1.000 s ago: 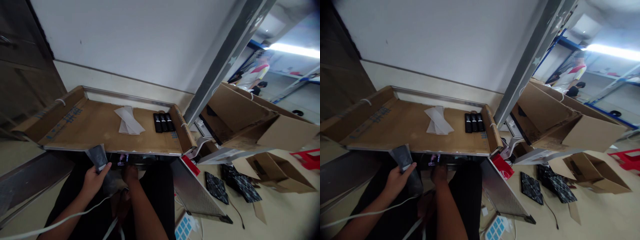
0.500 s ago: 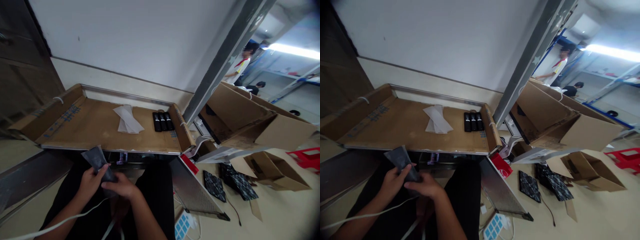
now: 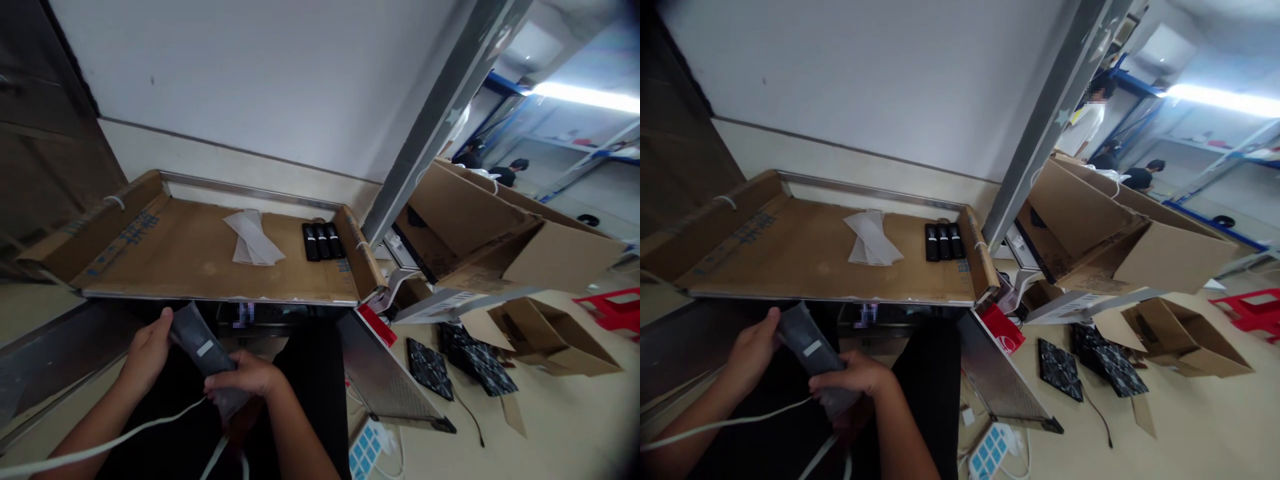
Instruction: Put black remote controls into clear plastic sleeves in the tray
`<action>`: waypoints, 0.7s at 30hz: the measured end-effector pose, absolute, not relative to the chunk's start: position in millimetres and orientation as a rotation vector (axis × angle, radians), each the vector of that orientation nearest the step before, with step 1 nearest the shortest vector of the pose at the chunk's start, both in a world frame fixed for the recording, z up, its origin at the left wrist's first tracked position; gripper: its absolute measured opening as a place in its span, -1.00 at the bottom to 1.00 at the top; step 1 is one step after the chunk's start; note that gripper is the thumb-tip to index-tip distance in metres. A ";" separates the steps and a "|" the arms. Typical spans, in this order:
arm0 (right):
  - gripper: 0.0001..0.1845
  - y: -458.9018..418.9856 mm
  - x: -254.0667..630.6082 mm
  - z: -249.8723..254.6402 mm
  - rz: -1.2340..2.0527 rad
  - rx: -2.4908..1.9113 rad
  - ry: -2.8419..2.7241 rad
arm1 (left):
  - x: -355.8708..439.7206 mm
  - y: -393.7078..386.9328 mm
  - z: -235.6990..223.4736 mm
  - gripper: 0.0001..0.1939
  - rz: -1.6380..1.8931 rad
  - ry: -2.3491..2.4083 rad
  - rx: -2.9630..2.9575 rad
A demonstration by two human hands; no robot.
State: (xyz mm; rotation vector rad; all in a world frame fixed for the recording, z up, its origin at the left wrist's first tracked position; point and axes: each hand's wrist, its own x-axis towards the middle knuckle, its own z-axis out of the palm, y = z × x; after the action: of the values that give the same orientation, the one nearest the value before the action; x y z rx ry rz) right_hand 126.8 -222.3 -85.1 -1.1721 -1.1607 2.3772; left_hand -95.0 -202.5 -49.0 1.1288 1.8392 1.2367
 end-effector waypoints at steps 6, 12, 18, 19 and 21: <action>-0.27 -222.0 125.0 -87.4 2.522 -1.058 -1.074 | -99.0 -203.8 -34.7 -0.31 1.089 1.993 1.322; -0.20 -224.8 123.3 -86.7 2.577 -0.953 -1.047 | -98.6 -206.6 -15.5 -0.53 1.162 1.868 1.618; -0.15 -223.3 121.2 -72.4 2.566 -0.999 -1.072 | -95.8 -209.4 16.4 -0.55 1.084 1.809 1.566; -0.15 -223.0 120.8 -72.6 2.556 -1.002 -1.080 | -95.9 -210.1 20.6 -0.57 1.090 1.798 1.590; -0.19 -222.8 119.7 -75.9 2.527 -0.990 -1.101 | -96.6 -210.8 27.4 -0.61 1.097 1.785 1.617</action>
State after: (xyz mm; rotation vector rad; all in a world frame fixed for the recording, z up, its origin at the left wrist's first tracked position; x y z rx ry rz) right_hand 119.7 -222.8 -75.9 -0.9899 -1.1006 2.5271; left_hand -96.6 -210.8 27.4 1.6168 1.7845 1.0967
